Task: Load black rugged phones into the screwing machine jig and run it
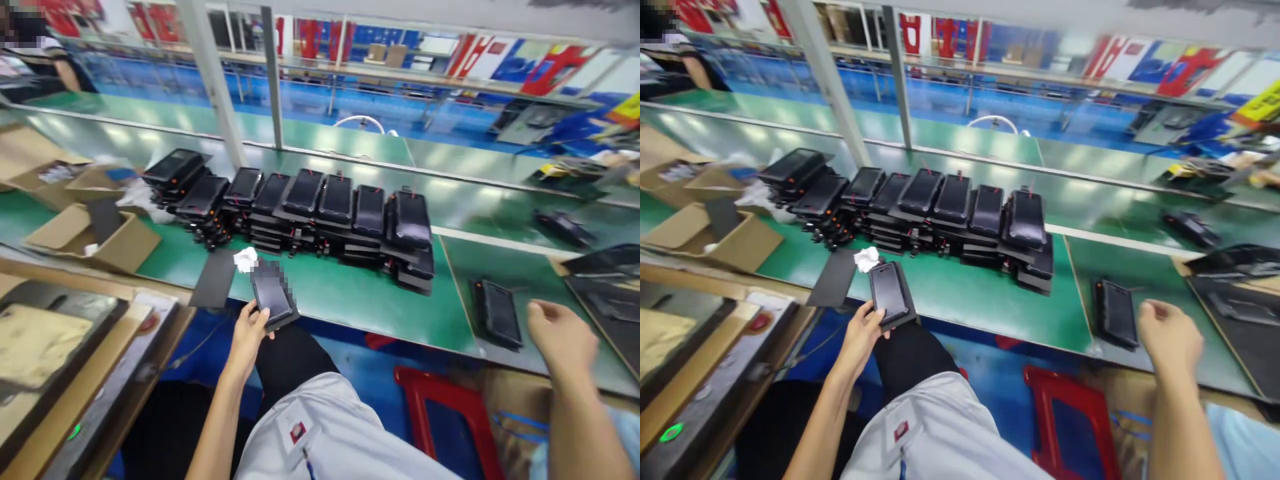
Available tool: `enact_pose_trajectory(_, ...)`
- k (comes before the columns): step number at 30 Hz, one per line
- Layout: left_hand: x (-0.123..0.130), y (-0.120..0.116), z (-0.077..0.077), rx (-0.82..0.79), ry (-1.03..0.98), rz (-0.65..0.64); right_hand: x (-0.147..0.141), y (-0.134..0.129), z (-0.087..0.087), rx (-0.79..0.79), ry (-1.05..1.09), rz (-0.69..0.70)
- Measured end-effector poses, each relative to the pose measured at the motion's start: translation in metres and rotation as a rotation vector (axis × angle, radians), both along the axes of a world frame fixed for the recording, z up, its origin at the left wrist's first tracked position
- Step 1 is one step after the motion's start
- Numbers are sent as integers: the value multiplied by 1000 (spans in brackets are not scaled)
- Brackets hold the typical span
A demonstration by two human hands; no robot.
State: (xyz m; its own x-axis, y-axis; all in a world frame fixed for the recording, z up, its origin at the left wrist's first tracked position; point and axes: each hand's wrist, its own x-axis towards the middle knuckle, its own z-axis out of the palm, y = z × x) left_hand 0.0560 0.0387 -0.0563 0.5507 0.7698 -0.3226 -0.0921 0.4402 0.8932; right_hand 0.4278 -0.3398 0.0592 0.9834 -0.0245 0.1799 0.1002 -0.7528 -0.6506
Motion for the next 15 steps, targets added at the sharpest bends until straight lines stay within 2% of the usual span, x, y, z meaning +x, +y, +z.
enact_pose_trajectory(2, -2, -1, -3, -21, -63, 13, -22, 37, -6, 209, 94, 145)
enact_pose_trajectory(3, -3, -2, -2, -19, -79, 12, -40, 65, -10, 335, 190, 296)
enact_pose_trajectory(4, -5, -3, 0, -9, -83, 13, -61, 100, -15, 395, 315, 501)
enact_pose_trajectory(6, -9, -9, 9, 28, -67, 15, -108, 178, -25, 412, 525, 860)
enact_pose_trajectory(8, -16, -17, 24, 77, -48, 15, -150, 251, -33, 332, 520, 1023)
enact_pose_trajectory(10, -27, -27, 40, 134, -39, 22, -179, 305, -35, 217, 555, 1180)
enact_pose_trajectory(12, -39, -33, 53, 177, -29, 46, -196, 335, -31, 144, 566, 1296)
enact_pose_trajectory(15, -56, -36, 62, 195, -17, 94, -207, 356, -18, 206, 485, 1358)
